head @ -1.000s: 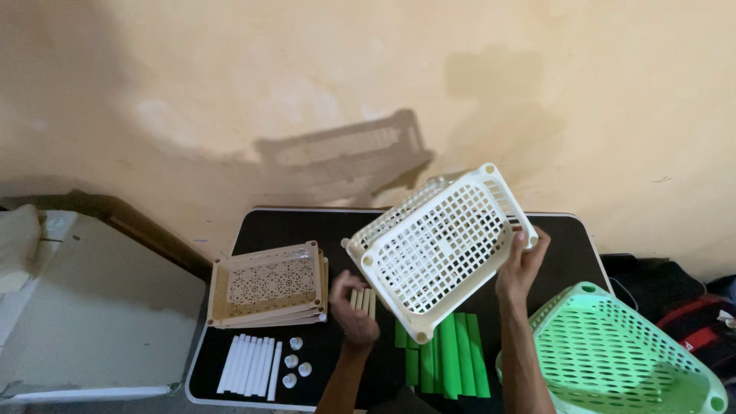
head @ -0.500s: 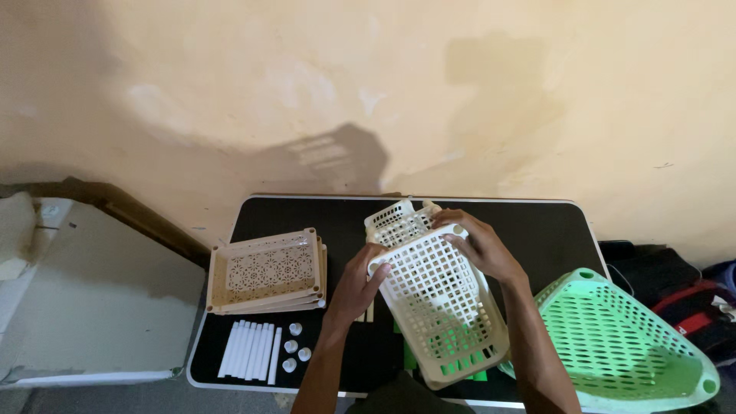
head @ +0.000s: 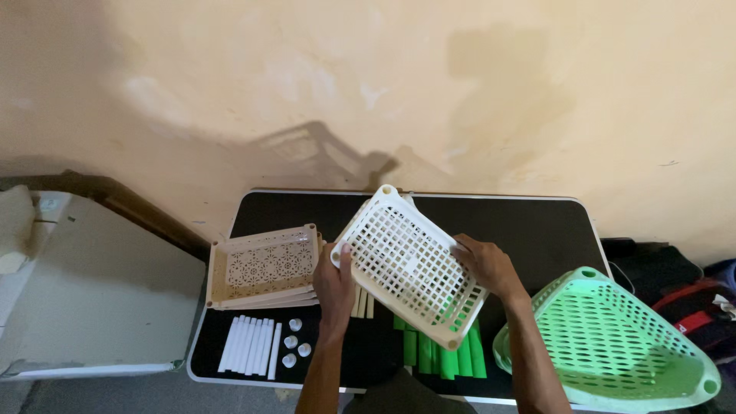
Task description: The person assembles a two-tiered white plastic storage rack by inserting white cylindrical rods into the basket frames and securing them with caps. The person then assembles a green triangular storage rack using green rods and caps, stacking the baskets vertically.
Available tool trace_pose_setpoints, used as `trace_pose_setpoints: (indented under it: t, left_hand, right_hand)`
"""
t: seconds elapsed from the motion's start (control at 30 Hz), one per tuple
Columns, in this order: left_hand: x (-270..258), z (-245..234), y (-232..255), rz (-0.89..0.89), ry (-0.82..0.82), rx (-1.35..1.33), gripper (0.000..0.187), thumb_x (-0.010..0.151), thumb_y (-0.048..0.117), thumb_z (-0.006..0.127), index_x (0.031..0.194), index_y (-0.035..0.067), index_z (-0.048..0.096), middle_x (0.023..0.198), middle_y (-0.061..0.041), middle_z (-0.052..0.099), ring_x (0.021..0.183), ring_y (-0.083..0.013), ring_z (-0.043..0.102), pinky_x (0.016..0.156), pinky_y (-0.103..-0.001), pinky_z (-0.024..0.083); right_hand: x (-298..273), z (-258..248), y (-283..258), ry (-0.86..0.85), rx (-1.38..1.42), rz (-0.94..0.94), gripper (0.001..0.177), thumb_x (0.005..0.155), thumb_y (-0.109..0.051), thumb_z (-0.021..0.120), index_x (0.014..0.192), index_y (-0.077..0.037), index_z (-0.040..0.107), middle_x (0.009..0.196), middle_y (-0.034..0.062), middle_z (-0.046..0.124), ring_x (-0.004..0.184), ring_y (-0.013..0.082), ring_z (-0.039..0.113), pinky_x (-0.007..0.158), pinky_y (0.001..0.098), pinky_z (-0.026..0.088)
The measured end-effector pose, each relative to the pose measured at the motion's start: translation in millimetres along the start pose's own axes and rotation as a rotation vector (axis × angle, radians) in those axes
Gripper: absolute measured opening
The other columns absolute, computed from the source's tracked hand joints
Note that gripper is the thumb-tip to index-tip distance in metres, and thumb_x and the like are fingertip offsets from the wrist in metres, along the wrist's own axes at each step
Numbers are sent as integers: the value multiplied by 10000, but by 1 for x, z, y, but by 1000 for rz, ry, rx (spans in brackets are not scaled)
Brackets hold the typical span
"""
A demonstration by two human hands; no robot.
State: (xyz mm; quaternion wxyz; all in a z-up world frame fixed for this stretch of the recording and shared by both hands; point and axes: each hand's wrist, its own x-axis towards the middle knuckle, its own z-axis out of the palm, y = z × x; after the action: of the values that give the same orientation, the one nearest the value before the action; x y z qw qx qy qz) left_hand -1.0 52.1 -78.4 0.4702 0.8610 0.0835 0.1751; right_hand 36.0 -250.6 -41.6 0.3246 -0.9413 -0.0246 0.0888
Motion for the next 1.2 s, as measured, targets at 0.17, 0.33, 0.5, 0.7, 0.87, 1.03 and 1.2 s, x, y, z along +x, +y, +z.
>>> trace_pose_setpoints:
  t: [0.17,0.33,0.5,0.7,0.87,1.03,1.2]
  left_hand:
    - [4,-49,24,166,-401,497,891,866,540,651,1614,158,350,1028,-48,804,907,-267,669,860,-496,497]
    - [-16,-68,14,329,-493,-233,814,954,392,728,1636,174,341,1395,-207,659,1308,-355,619,1060,-535,473]
    - [-38,-78,-12,94,-490,-345,916,760,212,854,1547,177,386,1323,-140,701,1128,-244,742,777,-355,667]
    - [-97,-114,-62,-65,-104,-535,767,786,-13,771,1497,95,503,1225,-172,700,1056,-263,698,822,-356,622]
    - [-167,-169,-103,-50,464,-509,615,875,61,614,1478,85,494,1234,-168,620,1097,-269,681,845,-417,670]
    - [-231,-198,-109,-61,724,-338,586,1008,130,585,1543,60,359,1299,-210,549,1201,-262,612,997,-397,553]
    - [-259,-211,-109,-89,800,-219,595,992,91,559,1518,58,281,1381,-244,496,1243,-301,600,1027,-456,556]
  right_hand:
    - [10,-4,30,18,104,-137,345,966,-336,609,1218,-133,727,884,109,806,705,220,771,655,375,590]
    - [28,1,44,-165,312,-170,343,969,-319,626,1220,-116,740,898,80,827,743,138,761,667,326,602]
    - [56,37,24,-204,391,-326,309,976,-239,677,1208,-48,751,900,83,815,780,125,718,695,313,588]
    - [90,85,-13,24,816,-480,294,1071,-202,607,1263,1,702,1062,80,760,934,109,696,835,275,577]
    - [104,141,-10,-15,755,-232,276,1057,-210,600,1224,-18,706,906,95,727,734,129,681,617,278,551]
    - [87,232,10,-317,540,76,251,984,-185,626,1161,-11,658,836,140,734,602,206,708,473,326,580]
    - [64,288,14,-326,496,344,284,934,-170,716,1030,67,595,770,191,713,576,274,733,450,392,622]
